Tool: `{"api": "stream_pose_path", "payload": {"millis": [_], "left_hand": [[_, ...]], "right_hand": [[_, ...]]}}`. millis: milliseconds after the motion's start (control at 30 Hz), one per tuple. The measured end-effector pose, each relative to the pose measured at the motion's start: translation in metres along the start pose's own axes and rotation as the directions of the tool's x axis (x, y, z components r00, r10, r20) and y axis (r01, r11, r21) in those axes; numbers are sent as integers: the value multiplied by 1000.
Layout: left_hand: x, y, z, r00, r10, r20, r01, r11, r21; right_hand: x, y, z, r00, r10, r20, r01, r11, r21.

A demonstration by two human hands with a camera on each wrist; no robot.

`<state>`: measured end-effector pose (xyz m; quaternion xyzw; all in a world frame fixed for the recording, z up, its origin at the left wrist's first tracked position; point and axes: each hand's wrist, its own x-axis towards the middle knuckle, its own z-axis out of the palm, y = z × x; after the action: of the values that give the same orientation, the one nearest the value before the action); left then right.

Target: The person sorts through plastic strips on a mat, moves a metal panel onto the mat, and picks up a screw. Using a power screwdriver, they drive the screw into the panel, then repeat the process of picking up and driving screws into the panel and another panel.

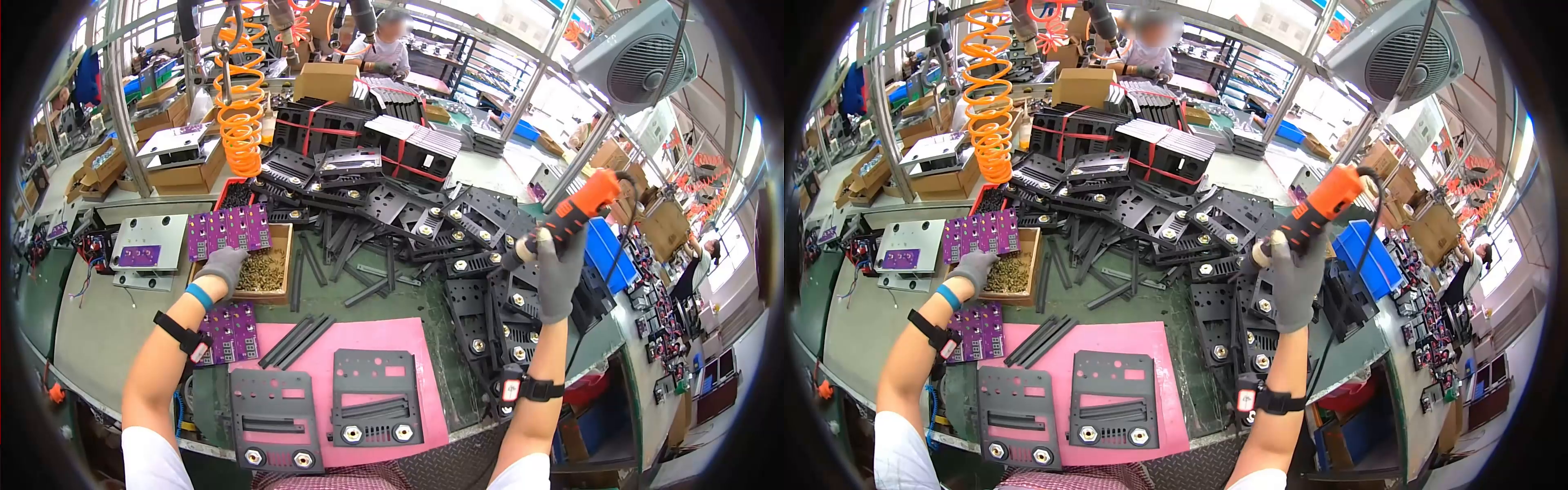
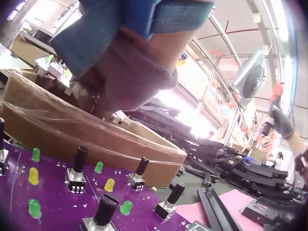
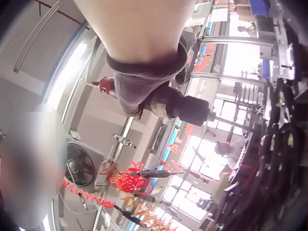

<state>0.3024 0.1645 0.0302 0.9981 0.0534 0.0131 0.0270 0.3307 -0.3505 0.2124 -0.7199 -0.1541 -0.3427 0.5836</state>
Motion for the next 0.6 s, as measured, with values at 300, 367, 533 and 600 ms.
{"api": "stream_pose_path", "payload": {"millis": [300,367,533,600], "left_hand": [[-7,-22,-4,923,-264,279,377,484,-790],[-15,-25,-14,895,-237,378,432,243,-869],[-18,-42,-18,852,15,523,446,-545,-711],[-24,-43,-14,903,-29,428,356,-507,-785]], "right_hand": [[-91,-85,37,937,235,257,-300,919,257],[-111,-80,58,929,186,319,-229,968,103],[-155,-94,124,754,101,648,-240,962,129],[-163,-98,125,721,38,692,-198,968,153]]}}
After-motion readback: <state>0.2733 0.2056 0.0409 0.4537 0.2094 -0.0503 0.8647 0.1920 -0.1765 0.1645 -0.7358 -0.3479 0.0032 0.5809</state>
